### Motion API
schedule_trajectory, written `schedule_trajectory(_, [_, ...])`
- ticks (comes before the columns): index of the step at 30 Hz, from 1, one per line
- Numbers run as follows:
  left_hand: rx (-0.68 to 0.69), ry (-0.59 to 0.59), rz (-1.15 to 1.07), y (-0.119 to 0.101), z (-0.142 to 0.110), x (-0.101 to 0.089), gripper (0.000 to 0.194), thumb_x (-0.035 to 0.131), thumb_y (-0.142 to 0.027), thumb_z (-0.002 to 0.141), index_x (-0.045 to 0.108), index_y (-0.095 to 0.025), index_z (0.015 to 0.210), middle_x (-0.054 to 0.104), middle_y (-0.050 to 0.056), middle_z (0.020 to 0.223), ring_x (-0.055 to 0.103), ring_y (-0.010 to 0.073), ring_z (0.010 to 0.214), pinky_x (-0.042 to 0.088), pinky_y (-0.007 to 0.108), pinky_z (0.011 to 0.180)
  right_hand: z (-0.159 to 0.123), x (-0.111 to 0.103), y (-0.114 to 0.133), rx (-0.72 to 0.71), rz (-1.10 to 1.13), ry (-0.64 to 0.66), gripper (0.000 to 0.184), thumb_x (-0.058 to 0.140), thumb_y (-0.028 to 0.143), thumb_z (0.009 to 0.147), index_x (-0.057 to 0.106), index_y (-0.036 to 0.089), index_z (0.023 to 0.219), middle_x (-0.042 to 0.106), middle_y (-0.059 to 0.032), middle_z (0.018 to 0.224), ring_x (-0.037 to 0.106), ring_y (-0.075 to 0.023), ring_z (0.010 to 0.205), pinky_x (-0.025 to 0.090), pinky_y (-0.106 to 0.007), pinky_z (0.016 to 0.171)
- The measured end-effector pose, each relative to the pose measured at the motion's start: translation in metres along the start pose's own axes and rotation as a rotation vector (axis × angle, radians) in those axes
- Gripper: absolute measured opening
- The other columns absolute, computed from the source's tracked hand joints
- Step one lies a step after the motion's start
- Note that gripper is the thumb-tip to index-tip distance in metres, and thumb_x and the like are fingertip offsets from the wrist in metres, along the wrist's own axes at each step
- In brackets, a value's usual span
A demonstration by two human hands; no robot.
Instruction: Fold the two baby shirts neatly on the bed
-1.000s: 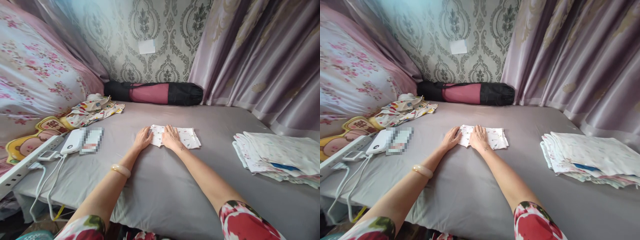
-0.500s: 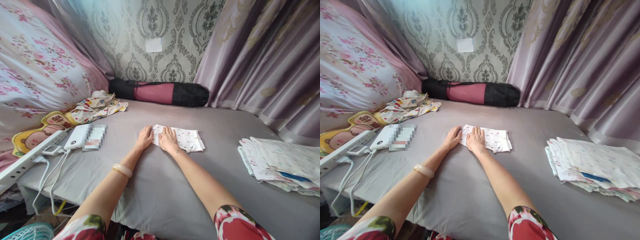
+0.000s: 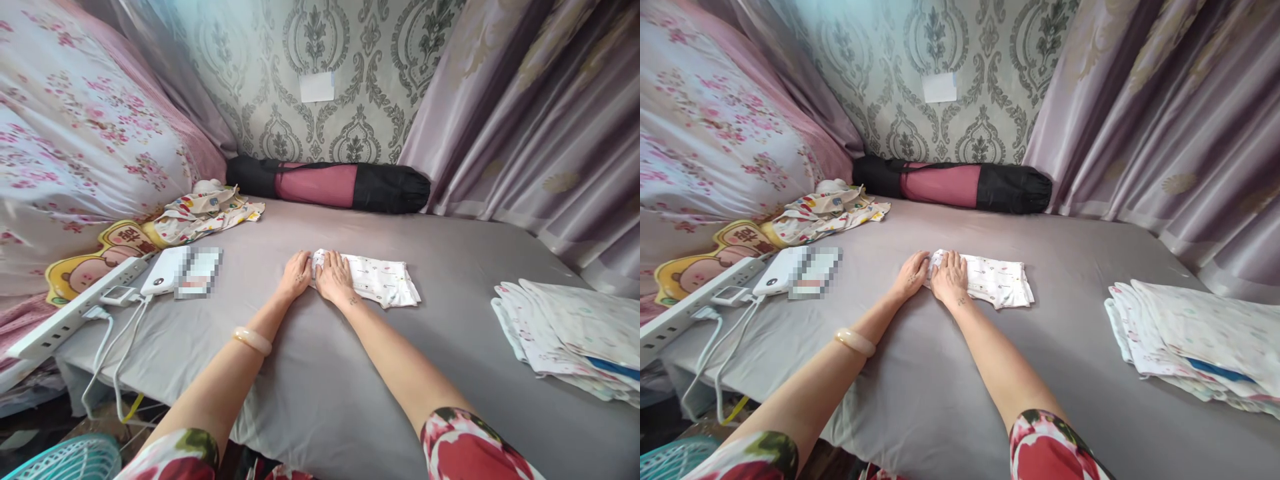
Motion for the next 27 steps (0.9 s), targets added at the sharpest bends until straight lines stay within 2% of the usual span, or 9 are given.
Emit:
schedule_trajectory(6, [0.024,-0.058,-0.061,0.0,0.0,-0.003,0.031,0.036,-0.021,0.096,0.058,-0.019,0.119,0.067,0.01,0.121,0.056,0.0216,0.123,0.043,0.041,0.108,0.0,0.004,-0.001,0.004,0.005,0.002,0.058,0.026,0.031,0.1,0.034,0.0,0.148,0.033,-0.0188,0.155,0.025,-0.0293,0.145,0.013,-0.045,0.119])
schedule_trajectory(10, [0.014,-0.047,-0.078,-0.003,0.0,-0.006,0.031,0.035,-0.024,0.098,0.06,-0.019,0.114,0.067,0.01,0.12,0.059,0.0217,0.12,0.043,0.039,0.108,0.003,0.003,0.0,0.01,0.009,0.062,0.059,0.025,0.031,0.1,0.032,-0.001,0.149,0.031,-0.0198,0.156,0.024,-0.0301,0.145,0.013,-0.045,0.118])
schedule_trajectory(15, [-0.019,-0.032,-0.108,-0.007,-0.001,-0.012,0.039,0.027,-0.03,0.1,0.06,-0.018,0.116,0.068,0.01,0.119,0.06,0.0209,0.117,0.044,0.038,0.107,0.008,0.001,0.016,-0.05,-0.004,0.093,0.059,0.024,0.029,0.1,0.026,0.002,0.152,0.021,-0.0168,0.161,0.016,-0.0278,0.148,0.01,-0.043,0.119])
schedule_trajectory(20, [-0.059,-0.01,-0.117,-0.007,-0.002,-0.014,0.046,0.022,-0.034,0.101,0.059,-0.015,0.121,0.065,0.011,0.125,0.056,0.0208,0.123,0.041,0.037,0.109,0.007,0.016,0.023,-0.047,-0.024,0.17,0.062,0.026,0.025,0.097,0.022,0.002,0.154,0.016,-0.0146,0.162,0.012,-0.0262,0.149,0.009,-0.042,0.12])
schedule_trajectory(27, [-0.039,0.027,-0.054,-0.007,-0.003,-0.008,0.049,0.02,-0.035,0.101,0.054,-0.014,0.13,0.059,0.013,0.136,0.048,0.0202,0.133,0.035,0.038,0.114,0.006,0.013,0.022,-0.088,0.025,0.174,0.063,0.026,0.028,0.097,0.022,0.001,0.153,0.018,-0.0166,0.161,0.013,-0.0278,0.149,0.011,-0.044,0.12])
Point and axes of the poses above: each hand's wrist, its own z-axis towards the middle knuckle, its own x-axis out of the palm, y = z × x, the point moved 9 cm from there along z, towards the middle knuckle
